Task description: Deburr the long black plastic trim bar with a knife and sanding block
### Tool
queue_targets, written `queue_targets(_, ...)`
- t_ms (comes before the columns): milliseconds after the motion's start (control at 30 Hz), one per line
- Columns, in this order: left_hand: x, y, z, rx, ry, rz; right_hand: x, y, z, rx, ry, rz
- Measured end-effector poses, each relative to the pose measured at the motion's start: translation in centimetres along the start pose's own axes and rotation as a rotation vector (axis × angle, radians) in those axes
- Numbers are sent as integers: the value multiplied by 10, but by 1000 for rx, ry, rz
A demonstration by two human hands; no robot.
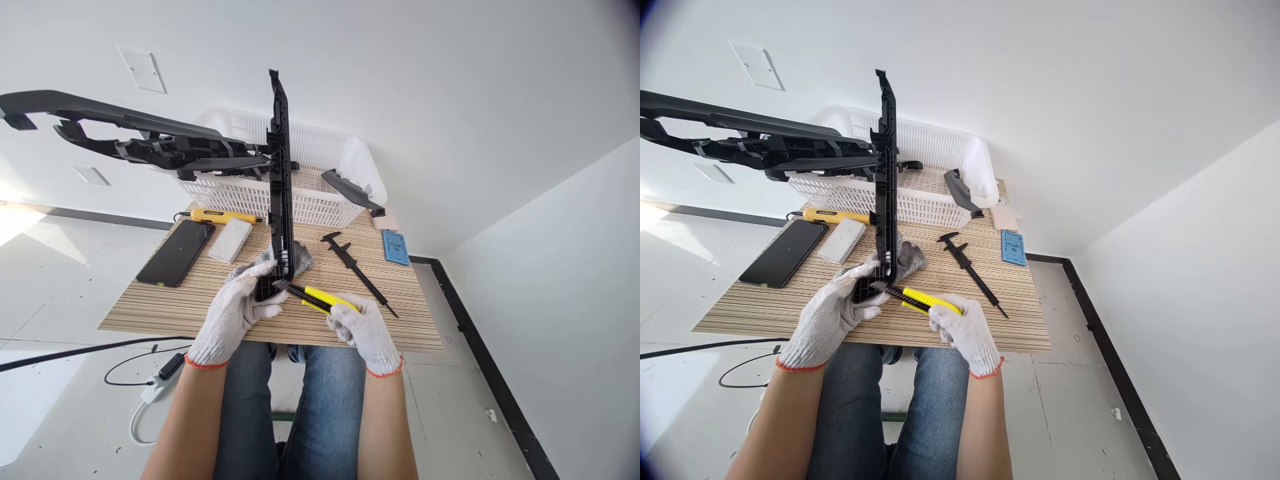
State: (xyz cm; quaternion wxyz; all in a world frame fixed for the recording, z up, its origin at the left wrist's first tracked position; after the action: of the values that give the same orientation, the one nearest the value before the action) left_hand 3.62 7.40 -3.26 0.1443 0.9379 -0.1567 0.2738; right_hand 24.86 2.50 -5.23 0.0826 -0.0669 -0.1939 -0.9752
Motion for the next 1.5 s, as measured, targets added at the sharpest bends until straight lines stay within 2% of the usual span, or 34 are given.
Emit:
queue_targets(67, 0, 0, -1, 12, -13, -9, 2, 0, -1, 10, 18, 43)
queue_targets(167, -1, -1, 2, -16, -5, -13, -5, 0, 0, -44, -32, -76)
queue_targets(200, -2, -1, 3, -18, 0, -13, -5, 0, 0, -44, -35, -74)
queue_targets(300, -3, -1, 3, 7, 0, -14, 2, -2, -2, -2, 0, 19)
queue_targets(433, -2, -1, 4, 10, -10, 18, -4, 0, 2, -44, -25, -90)
queue_targets(533, -2, -1, 2, 45, -33, 17, 3, -1, 1, 14, 21, 29)
queue_targets(567, -3, -1, 2, 43, -31, 17, 4, -1, 1, 21, 22, 38)
queue_targets(667, -4, -2, 5, 3, -6, 28, -3, 1, 4, -19, -28, -63)
queue_targets(700, -4, -2, 6, -3, -1, 33, -3, 2, 4, -16, -29, -62)
queue_targets(800, -4, -3, 4, 17, -7, 49, 3, 0, 0, 36, 20, 50)
queue_targets(833, -3, -3, 4, 17, -4, 53, 3, 0, 0, 31, 19, 43)
queue_targets(933, -1, -2, 4, -6, 6, 47, -5, -1, 0, -44, -39, -107)
queue_targets(967, 0, -2, 3, -10, -2, 38, -5, -1, -1, -48, -40, -110)
queue_targets(1067, -1, -1, 1, 4, -27, 5, 2, -4, -3, -8, 8, 9)
queue_targets(1200, 0, -1, 3, -12, -22, 26, -2, -1, 1, -63, -24, -71)
queue_targets(1300, -1, -2, 1, 11, -29, 1, 5, -2, 1, -11, 8, 8)
queue_targets(1333, -1, -2, 1, 7, -19, -4, 5, -3, 1, -10, 7, 0)
queue_targets(1433, 2, -3, 3, -36, 15, 18, -3, -1, 3, -77, -43, -144)
queue_targets(1500, 2, -4, 2, -33, 13, 25, -3, -2, 1, -68, -37, -120)
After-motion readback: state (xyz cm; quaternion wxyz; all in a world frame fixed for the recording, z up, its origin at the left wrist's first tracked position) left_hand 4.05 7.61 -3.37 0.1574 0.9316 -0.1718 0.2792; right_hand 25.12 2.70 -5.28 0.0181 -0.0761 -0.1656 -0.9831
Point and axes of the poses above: each hand's wrist, its own y-axis away from the middle knuckle, its own x-axis out of the palm, z = x × y, the point moved 6 cm from there along -y, towards the middle knuckle, and after that the axes turned 12 degrees about z, right-handed, at the moved point
